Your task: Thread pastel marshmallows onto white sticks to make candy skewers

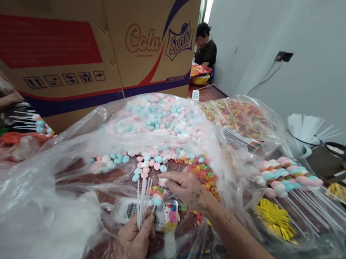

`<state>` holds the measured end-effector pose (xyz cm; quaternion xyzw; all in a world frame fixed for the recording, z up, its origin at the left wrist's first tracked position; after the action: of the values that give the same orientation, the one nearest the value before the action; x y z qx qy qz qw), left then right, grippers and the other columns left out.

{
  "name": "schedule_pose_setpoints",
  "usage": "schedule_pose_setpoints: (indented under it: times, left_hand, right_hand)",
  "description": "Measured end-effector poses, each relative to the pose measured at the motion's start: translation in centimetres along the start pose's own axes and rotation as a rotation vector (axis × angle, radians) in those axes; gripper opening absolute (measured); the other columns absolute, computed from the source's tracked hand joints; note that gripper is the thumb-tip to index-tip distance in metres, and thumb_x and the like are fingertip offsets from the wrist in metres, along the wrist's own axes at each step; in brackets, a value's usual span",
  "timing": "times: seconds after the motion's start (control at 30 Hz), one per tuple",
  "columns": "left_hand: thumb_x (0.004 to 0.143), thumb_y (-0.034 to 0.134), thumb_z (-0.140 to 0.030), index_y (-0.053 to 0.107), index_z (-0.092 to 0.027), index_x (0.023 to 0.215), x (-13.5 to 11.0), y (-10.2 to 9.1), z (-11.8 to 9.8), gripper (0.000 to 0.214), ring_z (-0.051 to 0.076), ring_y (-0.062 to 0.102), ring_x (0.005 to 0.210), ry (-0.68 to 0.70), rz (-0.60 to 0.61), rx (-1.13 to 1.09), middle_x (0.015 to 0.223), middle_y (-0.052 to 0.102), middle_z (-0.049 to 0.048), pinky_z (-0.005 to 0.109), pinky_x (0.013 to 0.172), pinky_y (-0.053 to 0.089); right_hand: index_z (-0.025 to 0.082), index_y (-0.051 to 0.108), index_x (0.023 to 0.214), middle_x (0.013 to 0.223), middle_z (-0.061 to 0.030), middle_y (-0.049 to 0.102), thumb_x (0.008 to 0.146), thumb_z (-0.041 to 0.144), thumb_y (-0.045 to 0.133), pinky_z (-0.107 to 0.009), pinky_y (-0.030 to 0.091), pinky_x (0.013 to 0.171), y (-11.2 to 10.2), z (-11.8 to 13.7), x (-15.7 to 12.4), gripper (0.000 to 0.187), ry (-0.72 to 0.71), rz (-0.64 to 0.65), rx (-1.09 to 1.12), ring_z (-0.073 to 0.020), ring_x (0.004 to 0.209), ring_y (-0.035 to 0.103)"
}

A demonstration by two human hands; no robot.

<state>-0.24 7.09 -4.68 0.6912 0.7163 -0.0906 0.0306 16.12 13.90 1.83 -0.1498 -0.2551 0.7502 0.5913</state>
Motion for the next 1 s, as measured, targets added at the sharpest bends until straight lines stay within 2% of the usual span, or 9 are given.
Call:
schedule_pose_setpoints:
  times: [0.1,0.2,0.3,0.57,0.67,0.77,0.83,0.9,1.0]
  left_hand:
    - [0.081,0.057,-0.046,0.057,-0.022,0.059,0.1,0.1,0.2,0.033,0.014,0.044,0.043,-0.004,0.035,0.034,0.046,0.047,-0.0057,0.023,0.043,0.034]
    - [0.081,0.053,-0.046,0.052,-0.022,0.055,0.0,-0.1,0.1,0.036,0.014,0.042,0.044,-0.003,0.048,0.097,0.046,0.046,-0.0056,0.023,0.044,0.032]
    - [0.083,0.051,-0.045,0.050,-0.022,0.055,-0.1,-0.3,-0.2,0.036,0.014,0.045,0.048,0.026,0.048,0.147,0.049,0.048,-0.0047,0.024,0.049,0.035]
    - [0.082,0.053,-0.046,0.055,-0.021,0.059,0.0,-0.7,-0.1,0.034,0.015,0.047,0.048,0.019,-0.013,0.147,0.050,0.053,-0.0040,0.024,0.049,0.036]
    - [0.079,0.057,-0.047,0.057,-0.021,0.061,-0.1,-0.6,0.4,0.032,0.013,0.044,0.042,-0.040,-0.041,0.026,0.047,0.051,-0.0052,0.023,0.043,0.035]
    - [0.077,0.060,-0.050,0.054,-0.021,0.058,-0.2,-0.4,1.1,0.035,0.009,0.033,0.034,-0.113,-0.038,-0.109,0.038,0.040,-0.0090,0.020,0.036,0.026]
    - [0.078,0.061,-0.051,0.053,-0.021,0.058,-0.3,-0.4,1.3,0.036,0.008,0.029,0.031,-0.117,-0.044,-0.144,0.034,0.035,-0.0107,0.019,0.034,0.022]
    - [0.079,0.060,-0.049,0.054,-0.021,0.060,-0.3,-0.5,1.3,0.035,0.008,0.030,0.031,-0.100,-0.049,-0.133,0.033,0.036,-0.0107,0.018,0.034,0.021]
    - [0.080,0.060,-0.047,0.057,-0.020,0.063,-0.4,-0.6,1.1,0.033,0.008,0.033,0.032,-0.093,-0.045,-0.111,0.034,0.040,-0.0098,0.019,0.035,0.023]
  right_hand:
    - [0.018,0.072,0.114,0.075,0.0004,0.074,0.089,0.028,0.049,-0.024,0.052,0.064,0.5,0.1,-0.6,0.036,0.012,-0.024,0.018,-0.0145,0.065,0.068]
    - [0.019,0.071,0.116,0.097,-0.0027,0.076,0.091,0.029,0.047,-0.028,0.055,0.076,1.2,0.3,-1.4,0.036,-0.016,-0.062,0.054,-0.0174,0.084,0.071]
    - [0.019,0.069,0.120,0.114,-0.0060,0.073,0.094,0.029,0.046,-0.030,0.053,0.089,2.2,0.9,-2.0,0.036,-0.069,-0.047,0.056,-0.0191,0.102,0.069]
    - [0.021,0.069,0.120,0.111,-0.0073,0.073,0.095,0.025,0.044,-0.029,0.052,0.089,3.6,3.1,-2.6,0.035,-0.208,0.023,-0.014,-0.0177,0.101,0.068]
    - [0.021,0.069,0.119,0.109,-0.0054,0.074,0.094,0.028,0.046,-0.029,0.052,0.087,2.5,3.2,-1.7,0.034,-0.154,0.030,-0.039,-0.0183,0.098,0.068]
    - [0.021,0.069,0.117,0.109,-0.0043,0.074,0.095,0.029,0.046,-0.029,0.052,0.084,-0.2,2.6,0.2,0.033,-0.035,-0.095,-0.128,-0.0193,0.096,0.068]
    - [0.020,0.071,0.110,0.110,-0.0056,0.074,0.094,0.024,0.046,-0.029,0.050,0.085,-2.0,2.1,1.6,0.030,0.010,-0.140,-0.288,-0.0199,0.097,0.067]
    - [0.018,0.072,0.102,0.108,-0.0075,0.073,0.091,0.017,0.046,-0.028,0.047,0.086,-2.9,1.4,2.8,0.028,0.035,-0.072,-0.499,-0.0200,0.097,0.065]
    - [0.016,0.071,0.093,0.097,-0.0092,0.073,0.091,0.013,0.043,-0.027,0.044,0.080,-3.6,-0.5,3.3,0.028,0.111,0.125,-0.807,-0.0197,0.090,0.065]
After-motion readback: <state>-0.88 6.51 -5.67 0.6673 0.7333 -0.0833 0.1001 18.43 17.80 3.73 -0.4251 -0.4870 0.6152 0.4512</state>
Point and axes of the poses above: each hand's wrist, its own x-axis towards the middle knuckle, its own y-axis out of the palm, z = x × y, the point moved 7 cm from there along x, towards the middle knuckle
